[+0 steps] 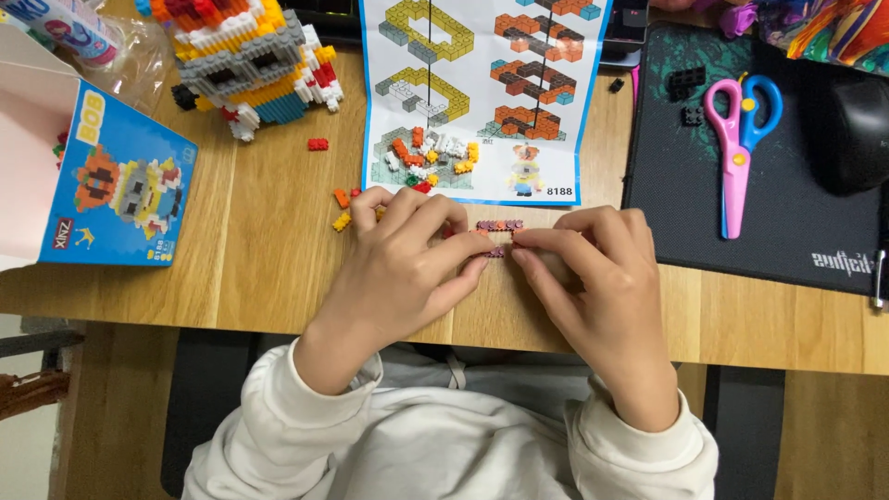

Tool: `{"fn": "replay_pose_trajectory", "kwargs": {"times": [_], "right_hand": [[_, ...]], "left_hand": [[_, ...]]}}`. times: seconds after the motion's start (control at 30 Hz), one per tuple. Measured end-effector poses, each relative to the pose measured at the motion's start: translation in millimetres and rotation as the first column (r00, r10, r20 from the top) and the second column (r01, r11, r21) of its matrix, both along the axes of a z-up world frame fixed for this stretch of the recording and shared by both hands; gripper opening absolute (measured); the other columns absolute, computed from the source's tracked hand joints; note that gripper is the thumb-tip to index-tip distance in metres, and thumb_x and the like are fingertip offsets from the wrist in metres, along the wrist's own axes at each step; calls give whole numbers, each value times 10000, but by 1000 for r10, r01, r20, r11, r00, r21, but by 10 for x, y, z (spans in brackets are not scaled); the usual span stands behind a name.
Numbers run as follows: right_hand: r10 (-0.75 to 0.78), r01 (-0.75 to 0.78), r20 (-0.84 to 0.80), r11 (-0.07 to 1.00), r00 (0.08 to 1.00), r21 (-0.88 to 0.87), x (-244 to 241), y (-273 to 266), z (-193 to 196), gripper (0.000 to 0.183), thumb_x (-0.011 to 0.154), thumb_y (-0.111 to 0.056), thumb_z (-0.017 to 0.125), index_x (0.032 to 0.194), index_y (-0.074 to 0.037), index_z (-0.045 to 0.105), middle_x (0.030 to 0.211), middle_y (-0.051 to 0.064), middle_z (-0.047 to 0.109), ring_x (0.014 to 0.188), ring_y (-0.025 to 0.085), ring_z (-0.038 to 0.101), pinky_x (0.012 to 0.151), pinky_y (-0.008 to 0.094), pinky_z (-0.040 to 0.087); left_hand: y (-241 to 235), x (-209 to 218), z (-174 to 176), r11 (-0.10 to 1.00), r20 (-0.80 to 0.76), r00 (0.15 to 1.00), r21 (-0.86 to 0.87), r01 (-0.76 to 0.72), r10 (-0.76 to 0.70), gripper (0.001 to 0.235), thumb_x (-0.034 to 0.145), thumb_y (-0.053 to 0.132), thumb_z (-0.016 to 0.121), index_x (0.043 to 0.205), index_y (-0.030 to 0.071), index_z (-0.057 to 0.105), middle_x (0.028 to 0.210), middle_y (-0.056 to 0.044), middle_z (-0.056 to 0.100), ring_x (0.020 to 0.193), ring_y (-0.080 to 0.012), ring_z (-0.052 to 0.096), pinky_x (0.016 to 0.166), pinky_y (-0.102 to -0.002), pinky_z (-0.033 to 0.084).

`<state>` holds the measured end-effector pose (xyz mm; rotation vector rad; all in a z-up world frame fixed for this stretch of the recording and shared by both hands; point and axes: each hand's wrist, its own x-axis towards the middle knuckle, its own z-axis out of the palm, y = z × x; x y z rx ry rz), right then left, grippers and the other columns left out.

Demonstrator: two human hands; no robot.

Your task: The person assembles a small figure using colorful interlocking plastic bricks, following a printed instruction sheet. They connect small brick pieces by hand to form a structure and then attach it to a larger base. Finally, they use a pair of scissors to trim the edges of the assembled figure.

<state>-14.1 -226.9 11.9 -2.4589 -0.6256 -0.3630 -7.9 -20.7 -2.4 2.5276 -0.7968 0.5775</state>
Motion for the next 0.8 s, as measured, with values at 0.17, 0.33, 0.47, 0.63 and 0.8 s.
{"fn": "replay_pose_trajectory", "kwargs": {"times": [0.17,0.33,0.47,0.63,0.8], "right_hand": [[24,-23,-55,1000,998,9,44,8,-55,115,929,-148,717,1042,-128,721,906,61,525,852,246,471,793,357,367],[8,-7,-84,1000,996,15,46,-1,-58,120,930,-143,728,1050,-139,733,911,53,515,855,229,458,796,348,341],[10,-10,-71,1000,997,3,26,17,-31,121,928,-139,742,1048,-142,737,922,63,513,840,231,449,796,347,353],[16,-16,-14,1000,1000,-5,2,-3,-53,118,913,-126,779,1028,-129,751,948,69,525,846,238,441,788,348,360],[14,-14,-21,1000,1000,-5,-2,-27,-78,129,912,-127,780,1035,-139,747,956,62,540,866,237,454,800,346,358]], "left_hand": [[-3,-2,1,1000,1,1000,-9,-11,11,53,890,252,734,916,252,687,960,34,584,863,-233,518,842,-431,296],[2,-3,-19,999,-11,1000,-34,-12,12,57,896,233,740,924,252,694,962,30,577,863,-232,517,841,-425,291],[8,-3,-16,999,-14,1000,-46,-11,10,55,897,224,744,919,245,698,952,28,568,859,-229,514,851,-420,288],[9,-4,-14,999,-10,1000,-47,-12,12,52,899,228,747,910,240,698,950,28,564,857,-230,512,856,-416,291],[7,-6,6,999,-6,1000,-40,-14,13,72,906,229,745,946,234,685,945,33,574,853,-221,517,860,-411,292]]}}
